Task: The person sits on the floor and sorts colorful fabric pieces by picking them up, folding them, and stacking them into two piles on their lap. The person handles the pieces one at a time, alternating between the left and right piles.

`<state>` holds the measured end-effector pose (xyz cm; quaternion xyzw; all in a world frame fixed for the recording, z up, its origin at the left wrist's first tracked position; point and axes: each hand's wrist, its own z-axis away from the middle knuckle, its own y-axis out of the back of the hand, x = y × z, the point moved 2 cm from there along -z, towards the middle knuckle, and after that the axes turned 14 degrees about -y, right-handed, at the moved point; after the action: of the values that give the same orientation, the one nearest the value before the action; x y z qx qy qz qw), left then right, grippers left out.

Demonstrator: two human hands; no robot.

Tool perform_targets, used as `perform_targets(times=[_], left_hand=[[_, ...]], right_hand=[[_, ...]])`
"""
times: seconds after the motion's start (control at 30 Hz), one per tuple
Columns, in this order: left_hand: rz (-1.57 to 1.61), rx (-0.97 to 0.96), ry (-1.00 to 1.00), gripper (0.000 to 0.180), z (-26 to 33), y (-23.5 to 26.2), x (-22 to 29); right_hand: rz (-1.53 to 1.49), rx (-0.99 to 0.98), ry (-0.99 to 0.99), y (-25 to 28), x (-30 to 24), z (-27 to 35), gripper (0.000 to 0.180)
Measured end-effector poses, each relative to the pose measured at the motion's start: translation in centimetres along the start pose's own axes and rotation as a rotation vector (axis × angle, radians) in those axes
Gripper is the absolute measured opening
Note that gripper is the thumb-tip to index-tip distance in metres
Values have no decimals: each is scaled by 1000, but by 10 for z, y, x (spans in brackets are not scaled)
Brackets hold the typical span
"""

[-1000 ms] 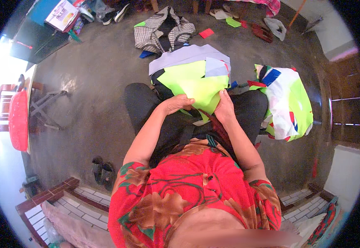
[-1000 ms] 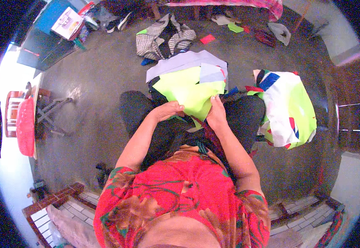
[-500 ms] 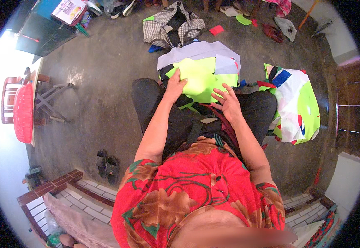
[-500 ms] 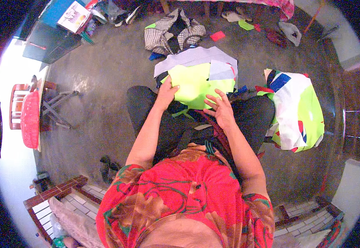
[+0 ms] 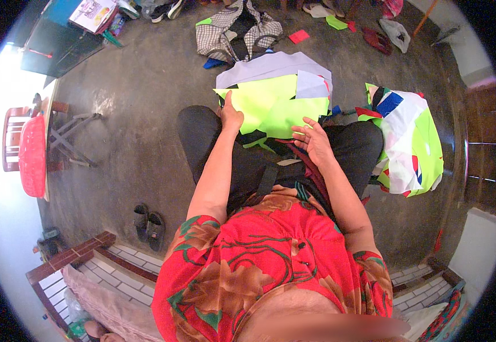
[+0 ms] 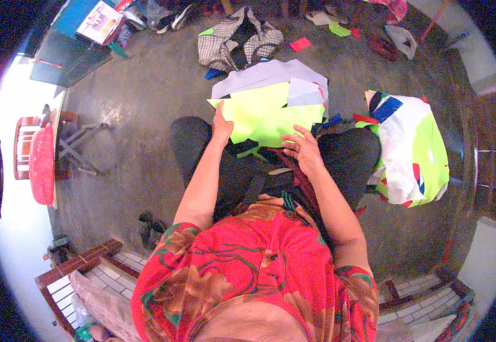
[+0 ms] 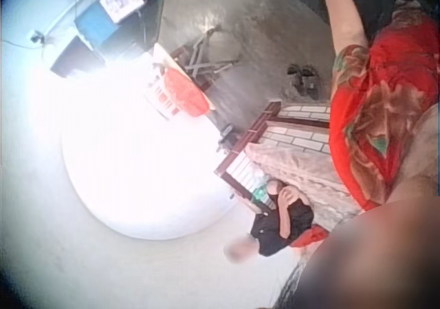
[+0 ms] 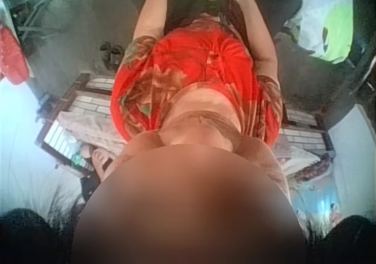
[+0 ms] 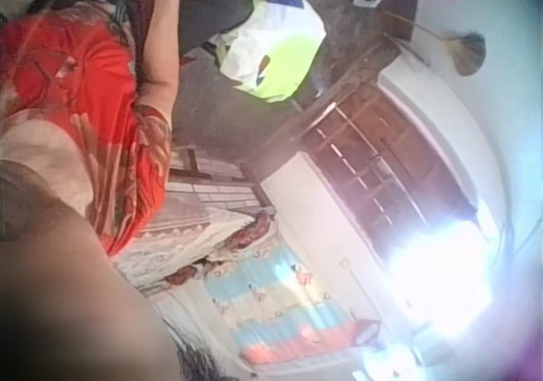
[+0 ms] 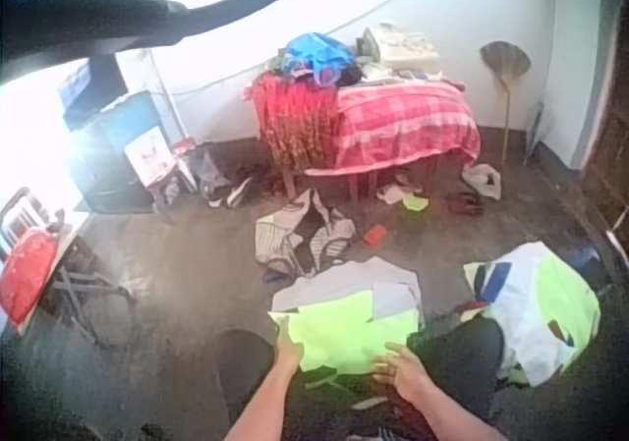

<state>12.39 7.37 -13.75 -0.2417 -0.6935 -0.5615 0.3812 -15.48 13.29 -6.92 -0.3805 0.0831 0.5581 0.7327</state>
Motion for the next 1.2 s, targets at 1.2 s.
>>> perform_targets(times=[1.2], left_hand=[[-472, -409, -372, 86, 20, 1, 51]], right_hand=[[129, 16, 419, 7, -48, 71, 33]])
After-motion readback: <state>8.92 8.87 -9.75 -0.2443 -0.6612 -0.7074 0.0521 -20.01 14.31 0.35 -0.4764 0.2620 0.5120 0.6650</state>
